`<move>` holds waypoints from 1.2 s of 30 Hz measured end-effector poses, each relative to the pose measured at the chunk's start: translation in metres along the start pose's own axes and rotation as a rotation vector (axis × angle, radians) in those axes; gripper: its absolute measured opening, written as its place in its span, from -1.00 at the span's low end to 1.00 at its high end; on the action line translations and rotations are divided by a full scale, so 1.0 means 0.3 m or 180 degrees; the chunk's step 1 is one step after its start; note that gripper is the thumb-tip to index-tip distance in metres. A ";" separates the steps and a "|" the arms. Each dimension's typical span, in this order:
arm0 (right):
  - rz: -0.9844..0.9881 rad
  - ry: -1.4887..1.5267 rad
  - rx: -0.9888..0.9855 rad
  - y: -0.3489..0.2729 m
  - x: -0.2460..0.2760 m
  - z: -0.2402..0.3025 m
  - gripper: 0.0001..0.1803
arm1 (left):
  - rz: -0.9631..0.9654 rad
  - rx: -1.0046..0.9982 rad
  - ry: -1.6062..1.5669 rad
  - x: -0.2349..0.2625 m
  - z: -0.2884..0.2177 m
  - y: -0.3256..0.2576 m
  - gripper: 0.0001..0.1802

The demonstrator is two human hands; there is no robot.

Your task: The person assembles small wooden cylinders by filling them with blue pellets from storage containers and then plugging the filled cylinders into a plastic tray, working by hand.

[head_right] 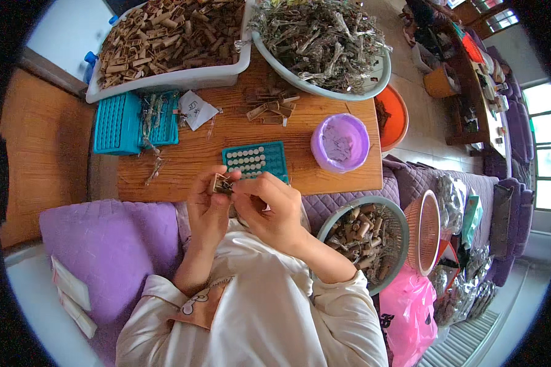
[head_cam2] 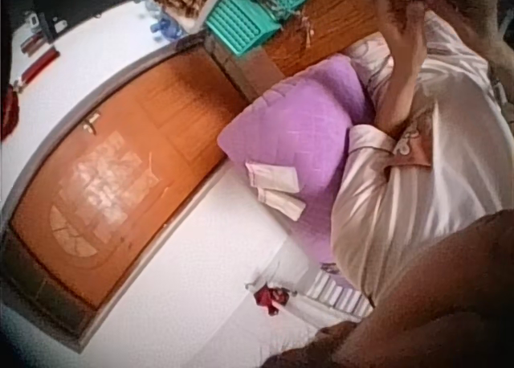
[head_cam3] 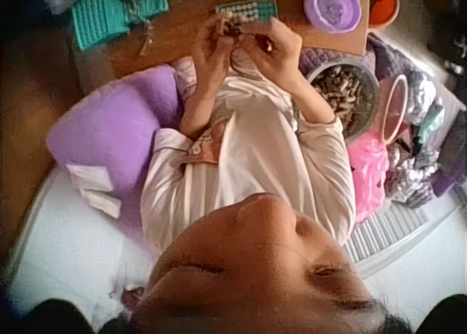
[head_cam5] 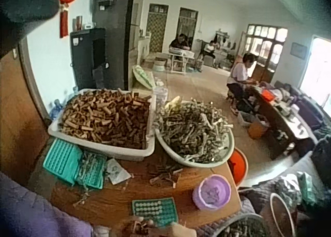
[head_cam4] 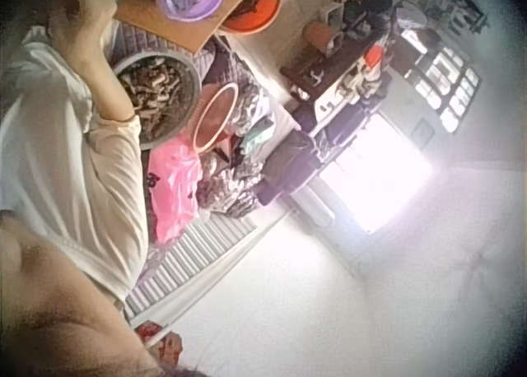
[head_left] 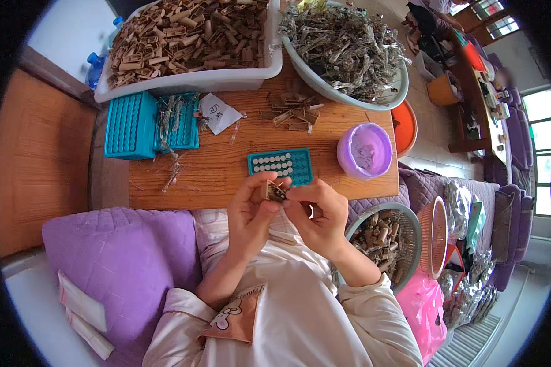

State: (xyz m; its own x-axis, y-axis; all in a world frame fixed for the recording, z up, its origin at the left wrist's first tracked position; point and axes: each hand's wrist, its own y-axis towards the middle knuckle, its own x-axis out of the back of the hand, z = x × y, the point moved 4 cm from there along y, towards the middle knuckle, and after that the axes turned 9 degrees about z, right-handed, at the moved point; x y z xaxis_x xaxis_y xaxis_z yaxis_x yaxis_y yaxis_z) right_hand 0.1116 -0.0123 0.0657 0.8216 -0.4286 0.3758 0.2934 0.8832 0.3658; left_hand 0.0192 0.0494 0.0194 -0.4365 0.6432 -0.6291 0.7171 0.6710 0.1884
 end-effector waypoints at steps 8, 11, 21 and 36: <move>-0.0198 0.0173 0.0020 -0.011 0.010 -0.001 -0.84 | 0.0030 0.0246 0.0111 0.004 0.015 -0.002 -0.58; -0.0239 0.0041 0.0095 -0.020 0.019 -0.003 -0.84 | 0.0116 0.0361 0.0001 0.000 0.015 -0.001 -0.57; -0.0290 0.0028 -0.0121 -0.042 0.020 -0.024 -0.86 | 0.0192 0.0474 0.0214 -0.002 0.031 0.004 -0.62; -0.0124 0.2159 -0.1399 -0.079 -0.075 -0.131 -0.70 | -0.0380 0.0654 0.0474 0.016 0.035 0.005 -0.65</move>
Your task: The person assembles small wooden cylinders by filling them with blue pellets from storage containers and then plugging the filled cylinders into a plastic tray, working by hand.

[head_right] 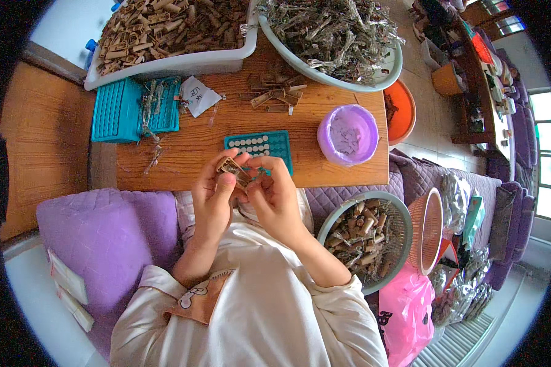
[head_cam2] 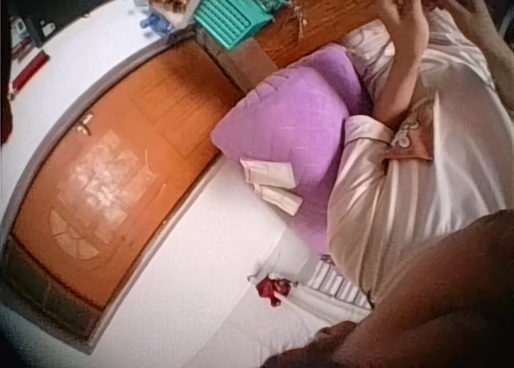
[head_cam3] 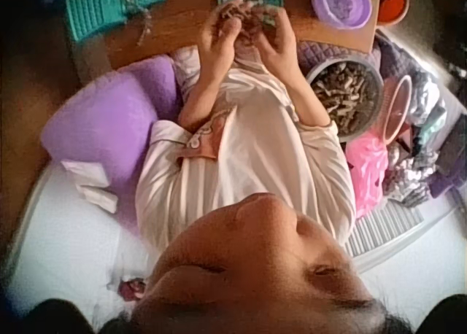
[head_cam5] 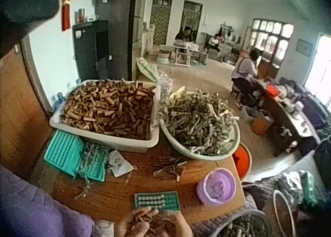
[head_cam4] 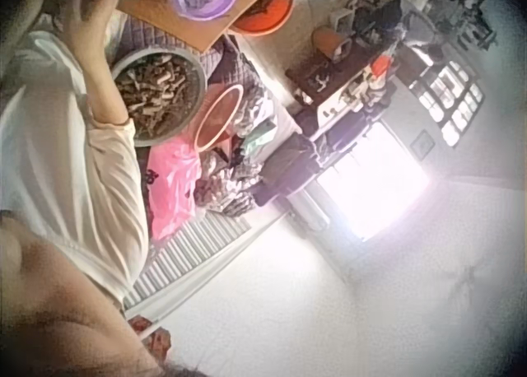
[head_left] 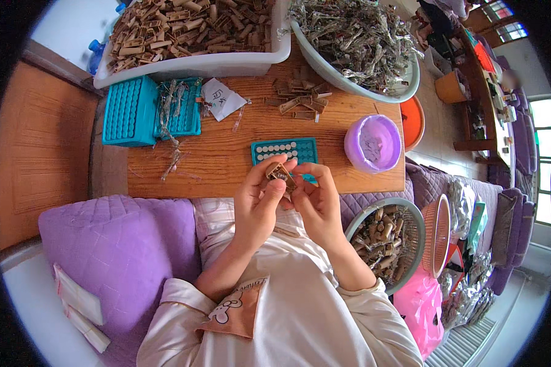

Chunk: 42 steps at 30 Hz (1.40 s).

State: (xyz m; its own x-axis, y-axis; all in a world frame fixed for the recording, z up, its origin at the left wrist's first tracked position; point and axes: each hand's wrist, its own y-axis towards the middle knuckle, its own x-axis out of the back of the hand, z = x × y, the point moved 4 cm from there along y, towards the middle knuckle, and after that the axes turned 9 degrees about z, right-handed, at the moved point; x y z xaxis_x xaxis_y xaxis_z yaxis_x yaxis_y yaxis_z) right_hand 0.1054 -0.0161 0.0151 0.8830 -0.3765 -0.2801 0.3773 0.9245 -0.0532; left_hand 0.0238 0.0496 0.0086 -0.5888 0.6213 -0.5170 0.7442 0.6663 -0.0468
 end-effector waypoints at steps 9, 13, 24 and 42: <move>0.0408 -0.0873 -0.0275 0.041 0.006 0.029 -0.63 | -0.0042 0.0127 -0.1959 0.020 0.035 0.024 -0.65; 0.0642 -0.1604 -0.0034 0.084 0.012 0.071 -0.57 | -0.0072 0.0271 -0.2323 0.038 0.057 0.034 -0.66; 0.0825 -0.1970 0.0071 0.108 0.001 0.076 -0.28 | -0.0214 0.0296 -0.2241 0.063 0.086 0.017 -0.66; 0.0493 -0.2191 0.0021 0.079 -0.049 -0.008 -0.50 | -0.0527 -0.0051 -0.0216 0.076 0.118 -0.074 -0.64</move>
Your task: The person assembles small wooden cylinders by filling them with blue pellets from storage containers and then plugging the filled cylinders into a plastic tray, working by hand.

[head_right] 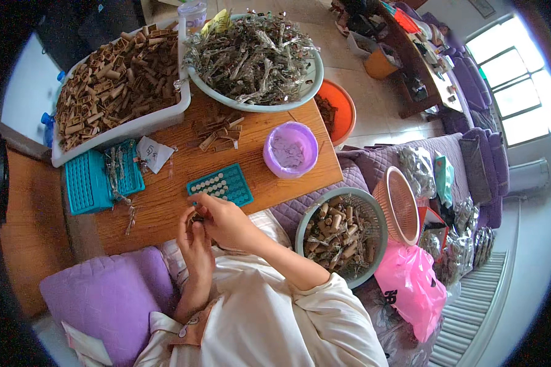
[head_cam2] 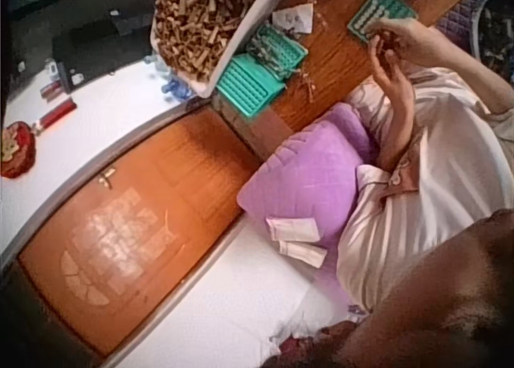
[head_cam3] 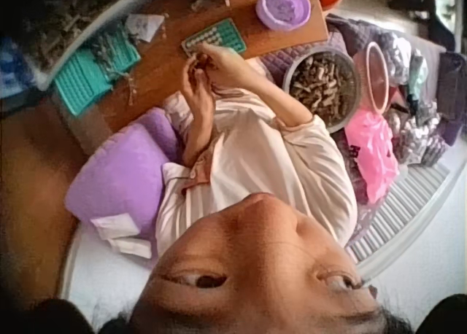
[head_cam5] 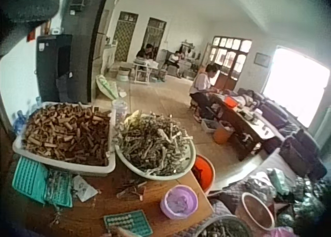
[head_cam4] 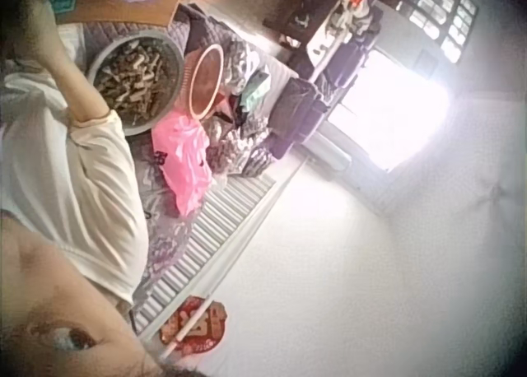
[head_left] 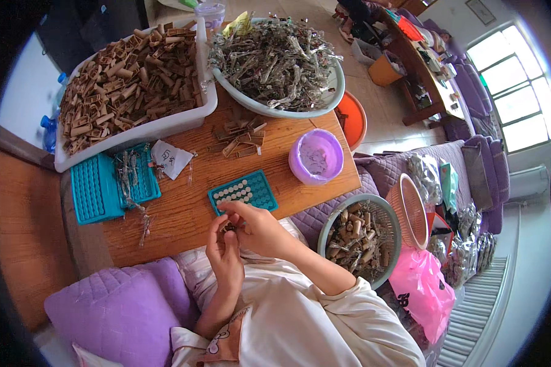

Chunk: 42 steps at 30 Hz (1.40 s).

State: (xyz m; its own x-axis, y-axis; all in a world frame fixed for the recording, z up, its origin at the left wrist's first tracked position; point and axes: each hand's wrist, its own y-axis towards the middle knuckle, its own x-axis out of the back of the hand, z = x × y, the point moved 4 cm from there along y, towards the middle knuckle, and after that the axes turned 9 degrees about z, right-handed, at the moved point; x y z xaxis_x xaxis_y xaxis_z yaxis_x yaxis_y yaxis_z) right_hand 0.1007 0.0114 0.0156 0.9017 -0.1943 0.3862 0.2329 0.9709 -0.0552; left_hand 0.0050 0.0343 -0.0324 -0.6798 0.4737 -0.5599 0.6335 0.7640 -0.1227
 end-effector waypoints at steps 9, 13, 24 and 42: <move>-0.1174 -0.0638 -0.0292 -0.008 0.189 -0.154 -0.78 | 0.0074 0.0508 -0.0763 0.133 -0.030 0.084 -0.62; -0.1293 -0.1373 -0.0483 0.001 0.183 -0.227 -0.80 | 0.0107 0.0570 -0.0696 0.163 -0.025 0.108 -0.56; -0.1110 -0.2426 -0.0195 0.112 0.098 -0.283 -0.87 | 0.0408 0.0873 -0.0806 0.130 -0.028 0.092 -0.54; -0.0388 -0.2637 -0.0072 0.125 0.099 -0.241 -0.85 | 0.0422 0.0820 -0.0788 0.141 -0.035 0.100 -0.61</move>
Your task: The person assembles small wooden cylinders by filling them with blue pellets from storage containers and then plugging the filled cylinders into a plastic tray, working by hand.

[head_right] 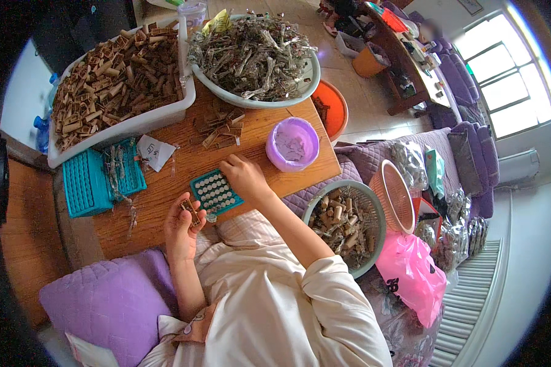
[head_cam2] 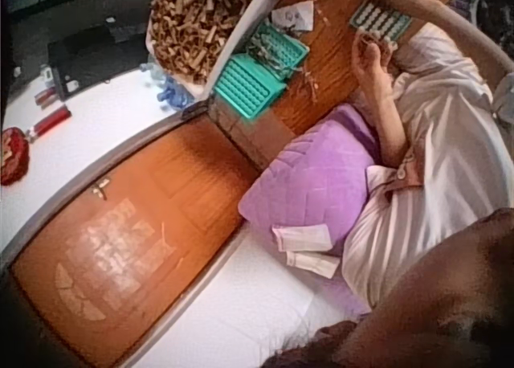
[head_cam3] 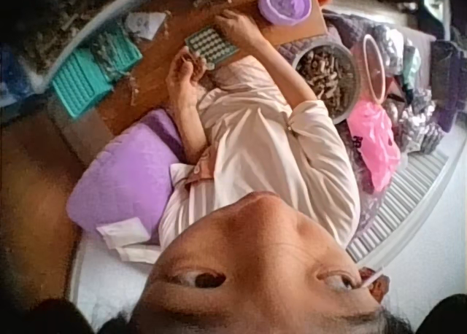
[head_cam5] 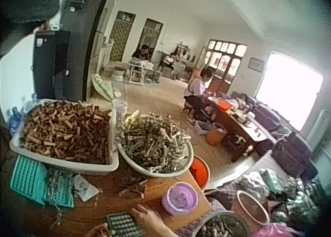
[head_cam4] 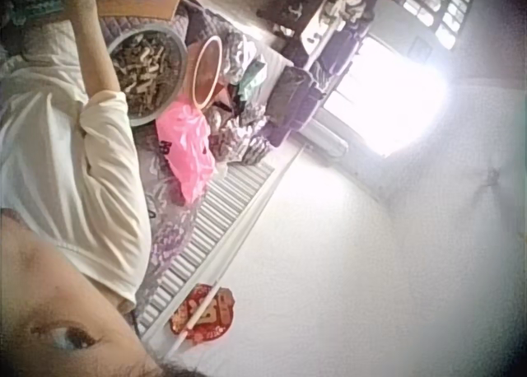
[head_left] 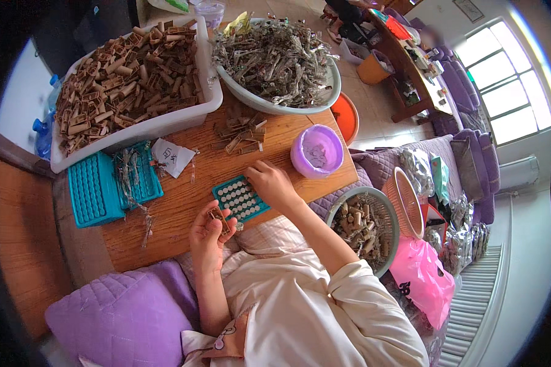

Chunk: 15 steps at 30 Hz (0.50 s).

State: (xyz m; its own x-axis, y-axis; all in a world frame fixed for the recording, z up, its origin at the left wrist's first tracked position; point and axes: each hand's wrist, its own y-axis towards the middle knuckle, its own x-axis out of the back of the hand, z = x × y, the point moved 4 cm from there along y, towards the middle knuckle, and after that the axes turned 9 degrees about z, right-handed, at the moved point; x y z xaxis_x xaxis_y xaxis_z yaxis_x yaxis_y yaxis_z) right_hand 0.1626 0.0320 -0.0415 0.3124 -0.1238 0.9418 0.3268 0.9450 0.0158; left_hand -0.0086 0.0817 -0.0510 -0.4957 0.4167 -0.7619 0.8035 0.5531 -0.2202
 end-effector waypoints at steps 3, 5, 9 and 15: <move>-0.0185 0.0492 -0.0119 -0.003 0.018 -0.005 -0.89 | 0.0047 -0.0006 -0.0004 0.001 0.000 -0.001 -0.61; -0.0340 0.0845 -0.0196 -0.011 0.051 0.005 -0.89 | 0.0033 0.0017 0.0069 -0.001 0.002 -0.003 -0.60; -0.0743 0.1727 0.0375 -0.063 0.120 0.152 -0.84 | 0.0052 0.0060 0.0230 -0.014 0.012 -0.012 -0.56; -0.0831 0.1182 0.0998 -0.114 0.134 0.283 -0.85 | 0.0049 0.0005 0.0319 -0.029 0.026 -0.016 -0.57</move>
State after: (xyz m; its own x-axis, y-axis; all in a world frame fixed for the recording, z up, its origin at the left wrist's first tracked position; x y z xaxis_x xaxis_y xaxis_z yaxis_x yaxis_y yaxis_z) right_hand 0.0882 0.0203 0.0245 0.5688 -0.4110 0.7124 0.1720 0.9065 0.3856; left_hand -0.0055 0.0697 -0.0482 -0.5139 0.4953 -0.7004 0.8117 0.5450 -0.2101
